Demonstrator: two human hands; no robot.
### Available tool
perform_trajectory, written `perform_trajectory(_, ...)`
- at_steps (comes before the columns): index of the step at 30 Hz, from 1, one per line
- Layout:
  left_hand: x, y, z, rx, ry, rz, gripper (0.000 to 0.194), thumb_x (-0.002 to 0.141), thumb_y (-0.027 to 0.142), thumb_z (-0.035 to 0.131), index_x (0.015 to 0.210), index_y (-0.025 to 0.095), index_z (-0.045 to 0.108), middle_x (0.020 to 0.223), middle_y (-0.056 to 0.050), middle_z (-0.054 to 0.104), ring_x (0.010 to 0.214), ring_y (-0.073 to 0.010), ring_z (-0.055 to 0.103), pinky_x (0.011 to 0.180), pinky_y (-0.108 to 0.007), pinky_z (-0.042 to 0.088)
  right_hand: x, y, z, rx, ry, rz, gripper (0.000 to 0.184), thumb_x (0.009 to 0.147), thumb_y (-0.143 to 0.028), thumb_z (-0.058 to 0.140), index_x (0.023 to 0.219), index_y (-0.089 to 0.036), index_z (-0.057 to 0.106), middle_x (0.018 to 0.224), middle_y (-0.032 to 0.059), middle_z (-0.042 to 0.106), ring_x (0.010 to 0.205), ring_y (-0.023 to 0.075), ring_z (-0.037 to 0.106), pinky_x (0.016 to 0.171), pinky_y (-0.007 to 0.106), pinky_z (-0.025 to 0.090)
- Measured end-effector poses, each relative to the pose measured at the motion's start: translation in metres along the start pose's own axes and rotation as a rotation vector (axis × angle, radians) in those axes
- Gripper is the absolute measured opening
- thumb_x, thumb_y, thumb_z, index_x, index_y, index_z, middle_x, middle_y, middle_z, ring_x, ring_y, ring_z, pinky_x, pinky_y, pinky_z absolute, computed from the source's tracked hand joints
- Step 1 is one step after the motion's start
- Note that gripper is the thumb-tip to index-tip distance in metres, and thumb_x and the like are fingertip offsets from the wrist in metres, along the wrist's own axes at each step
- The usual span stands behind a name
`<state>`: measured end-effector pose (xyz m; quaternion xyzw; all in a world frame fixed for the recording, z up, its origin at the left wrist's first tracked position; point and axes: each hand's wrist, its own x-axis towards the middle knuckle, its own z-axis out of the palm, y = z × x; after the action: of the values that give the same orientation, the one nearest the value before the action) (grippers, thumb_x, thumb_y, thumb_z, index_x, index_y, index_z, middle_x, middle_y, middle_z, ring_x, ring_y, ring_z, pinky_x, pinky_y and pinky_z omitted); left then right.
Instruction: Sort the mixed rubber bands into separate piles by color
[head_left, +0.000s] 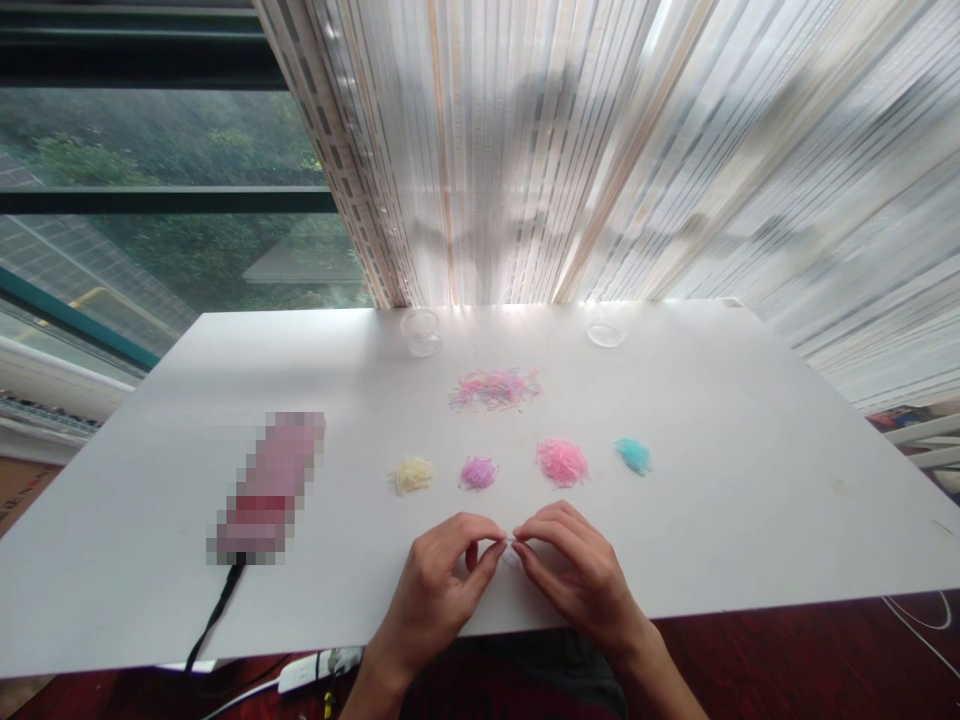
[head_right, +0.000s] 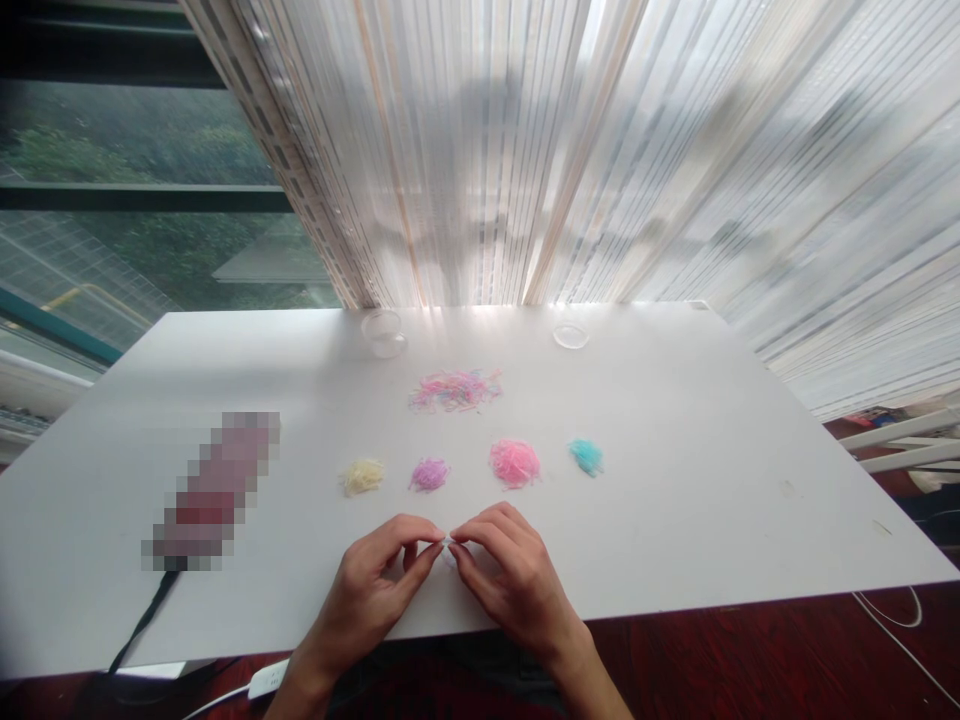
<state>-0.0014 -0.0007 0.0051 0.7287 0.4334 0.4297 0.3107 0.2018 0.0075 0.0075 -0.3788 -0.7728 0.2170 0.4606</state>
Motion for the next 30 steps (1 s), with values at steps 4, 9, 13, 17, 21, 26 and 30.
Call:
perform_trajectory(4,0.0003,0.0003,0.0,0.034,-0.003,-0.005,0.01,0.1,0.02,0.069,0.109,0.023,0.071,0.097,-0.001,0.078,0.068,-0.0114,0.065,0.068,-0.022,0.056,0.0007,-0.0001,-0.0003,0.003,0.001,0.001,0.017,0.097,-0.007,0.066,0.106,-0.021,0.069,0.087,0.0044,0.073,0.08,0.0192,0.066,0.07,0.032,0.058)
perform_trajectory(9,0.0007,0.0005,0.0008,0.048,0.005,0.008,0.006,0.101,0.021,0.069,0.105,0.023,0.072,0.092,0.0,0.078,0.064,-0.011,0.063,0.065,-0.022,0.054,0.0002,0.0003,-0.0003,0.016,0.005,0.003,0.017,0.097,-0.007,0.067,0.105,-0.022,0.069,0.087,0.0043,0.073,0.079,0.0193,0.066,0.07,0.031,0.058)
perform_trajectory(13,0.0008,0.0004,0.001,0.054,0.006,0.008,0.005,0.101,0.02,0.068,0.103,0.022,0.072,0.09,-0.001,0.077,0.065,-0.0117,0.064,0.065,-0.022,0.054,0.0,0.0009,-0.0005,0.014,-0.004,0.006,0.017,0.096,-0.007,0.067,0.105,-0.021,0.069,0.087,0.0043,0.072,0.079,0.0191,0.066,0.07,0.031,0.057)
perform_trajectory(17,0.0011,0.0015,0.0,0.056,0.001,0.011,0.005,0.101,0.019,0.067,0.101,0.022,0.071,0.087,0.0,0.076,0.064,-0.0117,0.063,0.065,-0.022,0.053,0.0004,0.0012,-0.0005,0.018,-0.011,0.012,0.016,0.097,-0.007,0.067,0.104,-0.022,0.068,0.086,0.0039,0.072,0.079,0.0186,0.065,0.07,0.031,0.057)
perform_trajectory(21,0.0021,0.0032,-0.0008,0.058,0.008,0.025,0.005,0.1,0.018,0.068,0.1,0.022,0.071,0.086,0.0,0.075,0.063,-0.0112,0.062,0.064,-0.022,0.052,-0.0003,0.0013,-0.0003,0.032,-0.015,0.024,0.015,0.097,-0.008,0.067,0.102,-0.022,0.068,0.086,0.0035,0.071,0.079,0.0182,0.065,0.071,0.03,0.057)
perform_trajectory(26,0.0034,0.0034,-0.0003,0.053,0.005,0.02,0.005,0.1,0.018,0.067,0.098,0.021,0.071,0.085,0.0,0.075,0.064,-0.0113,0.062,0.064,-0.021,0.052,-0.0022,0.0016,-0.0002,0.043,-0.003,0.032,0.014,0.096,-0.009,0.068,0.1,-0.022,0.067,0.085,0.003,0.071,0.078,0.018,0.065,0.07,0.03,0.056)
perform_trajectory(30,0.0023,0.002,0.0005,0.045,-0.001,0.004,0.005,0.101,0.02,0.066,0.1,0.021,0.071,0.087,-0.001,0.076,0.066,-0.0118,0.064,0.066,-0.022,0.053,-0.0017,0.0022,0.0,0.053,-0.011,0.051,0.014,0.096,-0.009,0.068,0.1,-0.022,0.067,0.086,0.0031,0.072,0.08,0.0181,0.065,0.072,0.03,0.056)
